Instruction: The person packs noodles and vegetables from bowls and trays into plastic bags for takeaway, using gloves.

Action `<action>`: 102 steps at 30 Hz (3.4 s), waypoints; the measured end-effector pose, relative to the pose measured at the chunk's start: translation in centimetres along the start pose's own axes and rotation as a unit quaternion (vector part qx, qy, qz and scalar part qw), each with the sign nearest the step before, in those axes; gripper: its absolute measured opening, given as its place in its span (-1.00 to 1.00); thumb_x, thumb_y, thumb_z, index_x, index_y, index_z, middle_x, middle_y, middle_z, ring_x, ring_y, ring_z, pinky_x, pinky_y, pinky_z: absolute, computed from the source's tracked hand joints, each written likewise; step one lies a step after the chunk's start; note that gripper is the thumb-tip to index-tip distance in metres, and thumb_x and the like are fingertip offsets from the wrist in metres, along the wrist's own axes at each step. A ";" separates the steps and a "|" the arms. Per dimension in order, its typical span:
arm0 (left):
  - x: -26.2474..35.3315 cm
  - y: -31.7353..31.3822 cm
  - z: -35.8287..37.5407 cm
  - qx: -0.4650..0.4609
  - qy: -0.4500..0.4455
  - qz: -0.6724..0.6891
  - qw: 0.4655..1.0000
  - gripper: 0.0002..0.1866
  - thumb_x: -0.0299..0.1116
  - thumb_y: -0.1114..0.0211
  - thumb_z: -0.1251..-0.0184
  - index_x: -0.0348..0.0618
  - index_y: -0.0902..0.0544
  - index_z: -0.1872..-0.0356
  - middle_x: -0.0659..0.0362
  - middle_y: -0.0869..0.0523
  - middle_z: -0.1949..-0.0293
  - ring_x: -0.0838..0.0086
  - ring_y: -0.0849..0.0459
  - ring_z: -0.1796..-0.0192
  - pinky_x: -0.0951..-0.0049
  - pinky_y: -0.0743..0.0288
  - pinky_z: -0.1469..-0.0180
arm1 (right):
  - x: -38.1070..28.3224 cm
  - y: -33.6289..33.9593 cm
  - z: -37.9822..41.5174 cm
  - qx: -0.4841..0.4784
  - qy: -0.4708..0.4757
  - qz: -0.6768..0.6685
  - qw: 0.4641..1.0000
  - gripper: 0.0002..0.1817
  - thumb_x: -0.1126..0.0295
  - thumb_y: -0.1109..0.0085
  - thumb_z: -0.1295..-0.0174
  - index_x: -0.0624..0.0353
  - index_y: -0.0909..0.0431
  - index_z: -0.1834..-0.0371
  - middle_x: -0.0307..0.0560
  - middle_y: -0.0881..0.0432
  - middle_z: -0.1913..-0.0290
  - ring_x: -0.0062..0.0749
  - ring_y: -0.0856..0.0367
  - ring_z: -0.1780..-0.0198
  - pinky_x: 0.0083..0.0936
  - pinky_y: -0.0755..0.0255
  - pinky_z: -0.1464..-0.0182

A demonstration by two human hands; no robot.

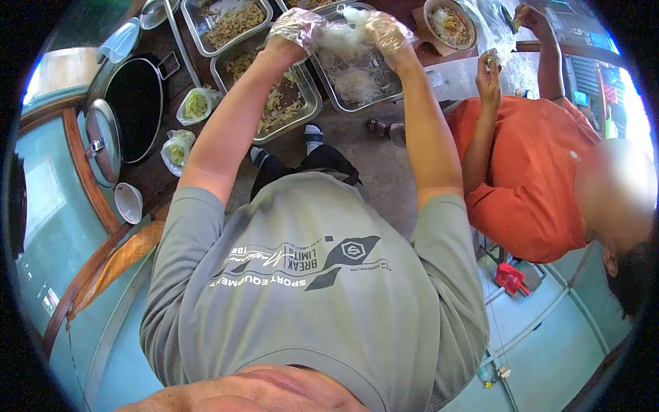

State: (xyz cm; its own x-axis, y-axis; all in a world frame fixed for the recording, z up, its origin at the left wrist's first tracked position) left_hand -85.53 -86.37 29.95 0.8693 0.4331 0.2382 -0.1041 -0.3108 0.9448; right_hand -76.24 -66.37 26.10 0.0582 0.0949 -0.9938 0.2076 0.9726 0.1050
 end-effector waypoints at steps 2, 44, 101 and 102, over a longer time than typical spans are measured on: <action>0.1 0.2 0.3 0.036 -0.017 0.003 0.999 -0.84 -0.35 -0.26 -0.19 -0.06 -0.78 0.30 -0.02 -0.77 0.31 0.03 -0.74 0.16 0.06 -0.60 0.05 | 0.2 -0.4 1.1 -0.055 -0.002 0.127 0.990 -0.46 0.39 -0.32 -0.32 0.17 -0.48 -0.37 -0.10 -0.61 -0.27 -0.33 -0.59 -0.27 -0.38 -0.51 -0.30; 1.7 -6.2 -2.4 -0.010 -0.033 0.317 0.948 -0.81 -0.44 -0.26 -0.32 -0.11 -0.75 0.09 0.06 -0.81 0.13 0.11 -0.74 0.09 0.20 -0.61 -0.04 | -1.6 -0.4 1.6 -0.049 -0.003 0.002 0.999 -0.76 0.32 -0.46 -0.25 0.10 -0.66 0.09 -0.37 -0.66 0.20 -0.68 -0.53 0.22 -0.60 -0.48 0.15; -0.2 1.6 2.2 0.060 -0.008 0.164 0.985 -0.59 -0.16 -0.36 -0.34 -0.11 -0.66 -0.13 0.02 -0.72 -0.09 0.11 -0.65 -0.15 0.21 -0.55 -0.24 | -1.3 1.7 1.3 -0.010 -0.048 -0.143 0.989 -0.55 0.41 -0.45 -0.20 0.26 -0.59 -0.16 -0.10 -0.74 0.03 -0.42 -0.72 0.03 -0.47 -0.64 -0.04; 0.1 2.8 2.9 0.077 0.003 0.150 0.986 -0.58 -0.16 -0.36 -0.34 -0.11 -0.65 -0.15 0.00 -0.71 -0.11 0.11 -0.65 -0.17 0.21 -0.54 -0.25 | -1.7 2.5 1.4 -0.029 -0.055 -0.153 0.986 -0.54 0.43 -0.43 -0.22 0.25 -0.57 -0.19 -0.10 -0.73 0.01 -0.39 -0.73 0.00 -0.45 -0.64 -0.07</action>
State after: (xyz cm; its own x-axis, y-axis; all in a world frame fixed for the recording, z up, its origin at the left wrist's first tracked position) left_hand -84.31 -89.67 31.96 0.8074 0.3076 0.5034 -0.2806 -0.5504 0.7863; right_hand -74.50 -64.39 28.10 0.1070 -0.2256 -0.9683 0.1760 0.9628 -0.2049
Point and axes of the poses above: each hand's wrist, its own z-axis away from the middle knuckle, its own y-axis out of the back of the hand, x = y × z, the point moved 5 cm from there along -z, towards the middle knuckle
